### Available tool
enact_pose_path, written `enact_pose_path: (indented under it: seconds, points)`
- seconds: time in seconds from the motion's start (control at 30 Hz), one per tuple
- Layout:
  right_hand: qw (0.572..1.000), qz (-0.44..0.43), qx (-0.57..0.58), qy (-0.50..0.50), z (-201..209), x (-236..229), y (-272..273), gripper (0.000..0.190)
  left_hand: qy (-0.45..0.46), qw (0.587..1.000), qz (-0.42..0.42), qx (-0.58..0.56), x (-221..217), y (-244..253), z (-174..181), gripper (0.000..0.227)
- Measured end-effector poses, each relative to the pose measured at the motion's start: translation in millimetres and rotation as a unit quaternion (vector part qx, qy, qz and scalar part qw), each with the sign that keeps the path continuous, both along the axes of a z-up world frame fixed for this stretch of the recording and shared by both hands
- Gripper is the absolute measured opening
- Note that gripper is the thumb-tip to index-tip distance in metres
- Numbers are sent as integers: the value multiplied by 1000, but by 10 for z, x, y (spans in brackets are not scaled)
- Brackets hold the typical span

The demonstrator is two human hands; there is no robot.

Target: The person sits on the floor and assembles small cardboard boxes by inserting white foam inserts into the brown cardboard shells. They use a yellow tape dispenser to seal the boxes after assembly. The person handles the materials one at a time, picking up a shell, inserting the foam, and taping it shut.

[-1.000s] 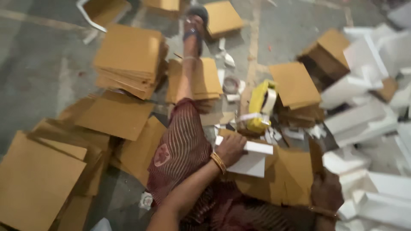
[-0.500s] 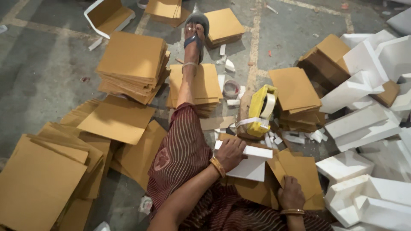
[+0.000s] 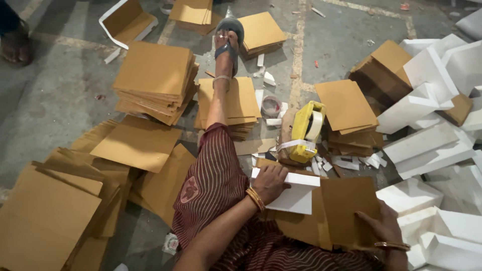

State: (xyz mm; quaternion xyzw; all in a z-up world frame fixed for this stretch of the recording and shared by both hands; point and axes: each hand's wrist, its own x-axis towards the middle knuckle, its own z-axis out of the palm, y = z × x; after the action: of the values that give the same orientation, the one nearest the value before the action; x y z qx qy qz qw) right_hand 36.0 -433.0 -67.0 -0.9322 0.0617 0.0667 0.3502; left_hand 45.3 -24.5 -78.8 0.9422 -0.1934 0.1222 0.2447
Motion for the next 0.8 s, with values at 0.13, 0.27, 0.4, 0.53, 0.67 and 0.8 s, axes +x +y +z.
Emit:
enact_pose_path:
  seconds: [0.13, 0.27, 0.4, 0.53, 0.67, 0.8]
  points:
    - [983, -18, -183, -16, -198, 49, 45, 78, 10, 1000, -3, 2, 15, -3, 5, 48]
    - [957, -16, -284, 62, -138, 195, 137, 83, 18, 1000, -4, 22, 17, -5, 19, 48]
    - [958, -30, -272, 88, -126, 259, 156, 83, 83, 996, -10, 39, 39, -38, -8, 45]
    - [993, -21, -113, -13, 27, 138, 78, 67, 101, 995, -15, 24, 66, -30, -96, 48]
    - [957, -59, -197, -206, 456, -101, 303, 28, 38, 999, -9, 6, 89, -26, -174, 46]
    - [928, 8, -288, -235, 426, -311, 729, 18, -8, 1000, 1, 24, 21, -5, -45, 50]
